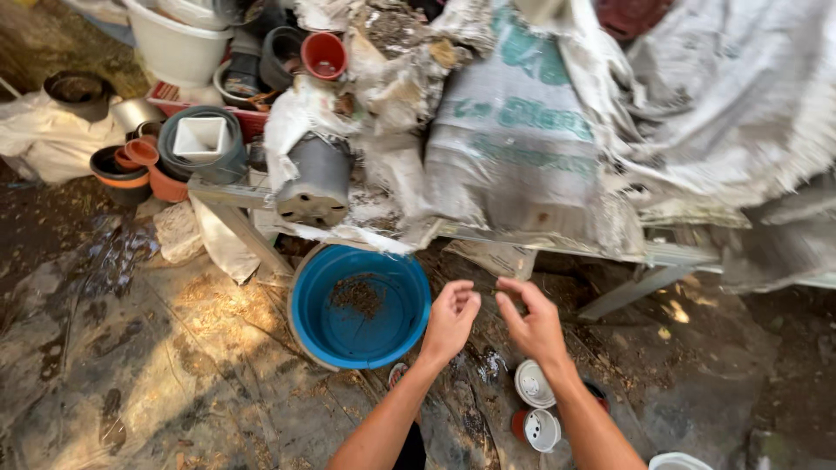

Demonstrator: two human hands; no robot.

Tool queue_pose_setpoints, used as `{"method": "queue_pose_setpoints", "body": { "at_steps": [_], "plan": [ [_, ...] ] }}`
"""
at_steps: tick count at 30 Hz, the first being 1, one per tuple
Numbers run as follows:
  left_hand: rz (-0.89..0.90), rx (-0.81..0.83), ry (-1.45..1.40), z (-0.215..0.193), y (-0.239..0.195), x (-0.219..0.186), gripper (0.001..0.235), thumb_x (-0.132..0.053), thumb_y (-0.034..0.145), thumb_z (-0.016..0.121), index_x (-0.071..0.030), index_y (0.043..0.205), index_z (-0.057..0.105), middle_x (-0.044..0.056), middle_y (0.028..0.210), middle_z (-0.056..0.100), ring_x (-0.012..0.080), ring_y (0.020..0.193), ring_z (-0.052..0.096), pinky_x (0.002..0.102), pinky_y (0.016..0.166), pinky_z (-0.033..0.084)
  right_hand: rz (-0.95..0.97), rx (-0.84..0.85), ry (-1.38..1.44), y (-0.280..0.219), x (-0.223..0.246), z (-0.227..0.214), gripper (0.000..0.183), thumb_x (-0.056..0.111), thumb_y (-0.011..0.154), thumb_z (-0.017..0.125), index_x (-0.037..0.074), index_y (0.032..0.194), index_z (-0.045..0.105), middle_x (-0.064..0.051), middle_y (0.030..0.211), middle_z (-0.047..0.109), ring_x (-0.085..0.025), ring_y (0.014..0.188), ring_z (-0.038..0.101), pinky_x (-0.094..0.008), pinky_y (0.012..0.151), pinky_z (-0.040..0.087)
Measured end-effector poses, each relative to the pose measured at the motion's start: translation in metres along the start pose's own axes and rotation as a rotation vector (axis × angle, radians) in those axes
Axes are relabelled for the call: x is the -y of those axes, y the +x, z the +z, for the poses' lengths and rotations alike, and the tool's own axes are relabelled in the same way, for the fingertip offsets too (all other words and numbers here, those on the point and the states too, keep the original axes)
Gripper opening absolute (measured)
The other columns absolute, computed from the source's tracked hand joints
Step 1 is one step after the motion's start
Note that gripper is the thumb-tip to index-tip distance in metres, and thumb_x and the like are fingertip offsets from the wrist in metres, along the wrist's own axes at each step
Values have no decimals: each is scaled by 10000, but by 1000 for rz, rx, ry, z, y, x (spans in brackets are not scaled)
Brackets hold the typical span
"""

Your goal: The person sorts through a large pile of plastic planting pots and containers, picking them up, shaking out debris, and stacking them according to size and type on a tarp-covered ground.

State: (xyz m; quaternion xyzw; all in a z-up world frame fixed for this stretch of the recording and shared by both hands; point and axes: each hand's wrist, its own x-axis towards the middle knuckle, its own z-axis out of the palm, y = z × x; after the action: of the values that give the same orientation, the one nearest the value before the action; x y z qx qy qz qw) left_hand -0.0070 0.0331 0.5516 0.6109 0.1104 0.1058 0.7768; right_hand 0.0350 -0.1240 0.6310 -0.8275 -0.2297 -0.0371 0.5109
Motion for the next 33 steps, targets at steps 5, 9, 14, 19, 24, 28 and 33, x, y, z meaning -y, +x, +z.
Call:
{"method": "queue_pose_setpoints", "body": {
  "at_steps": [5,9,14,19,24,28,33],
  "plan": [
    [191,-91,120,-47,77,-66,332,-152,958,681,-8,1248,612,103,1099,707,159,999,684,290,854,580,-375,-74,-254,110,62,23,204,96,928,730,38,1124,723,-140,1168,726,-269,1128,683,-365,973,542],
    [328,-157,268,-95,142,-105,356,-138,944,700,4,1257,607,162,1167,680,246,1090,673,348,916,558,-455,-87,-493,216,69,40,227,112,968,739,31,1177,704,-186,1283,679,-336,1241,622,-442,1081,510],
    [340,-198,368,-135,207,-124,433,-153,913,722,-8,1296,581,181,1216,634,307,1147,642,386,971,524,-360,-112,-651,304,68,60,532,217,938,811,62,1403,605,-231,1516,498,-421,1388,481,-515,1168,424],
    [291,-184,413,-158,241,-122,542,-167,886,751,-16,1356,528,197,1257,590,338,1199,592,426,1047,480,-276,-42,-871,351,58,76,1033,417,818,892,106,1639,348,-337,1637,248,-513,1462,364,-593,1124,380],
    [345,-206,542,-179,261,-130,602,-153,864,761,13,1378,497,233,1355,506,400,1300,490,484,1115,387,-144,5,-905,368,68,79,1237,545,646,870,178,1664,269,-398,1635,121,-527,1417,342,-595,995,393],
    [421,-291,625,-197,275,-140,591,-152,871,754,9,1386,512,220,1369,523,387,1337,473,460,1158,372,-87,192,-1114,377,98,78,1105,629,630,853,286,1586,416,-261,1637,239,-451,1338,402,-559,1051,378],
    [391,-424,991,-233,279,-142,637,-224,831,786,-16,1372,521,237,1420,459,419,1369,402,574,1145,308,-395,181,-1301,415,128,64,755,707,814,779,251,1405,665,-167,1541,465,-426,1348,391,-581,1113,332]
  ]
}}
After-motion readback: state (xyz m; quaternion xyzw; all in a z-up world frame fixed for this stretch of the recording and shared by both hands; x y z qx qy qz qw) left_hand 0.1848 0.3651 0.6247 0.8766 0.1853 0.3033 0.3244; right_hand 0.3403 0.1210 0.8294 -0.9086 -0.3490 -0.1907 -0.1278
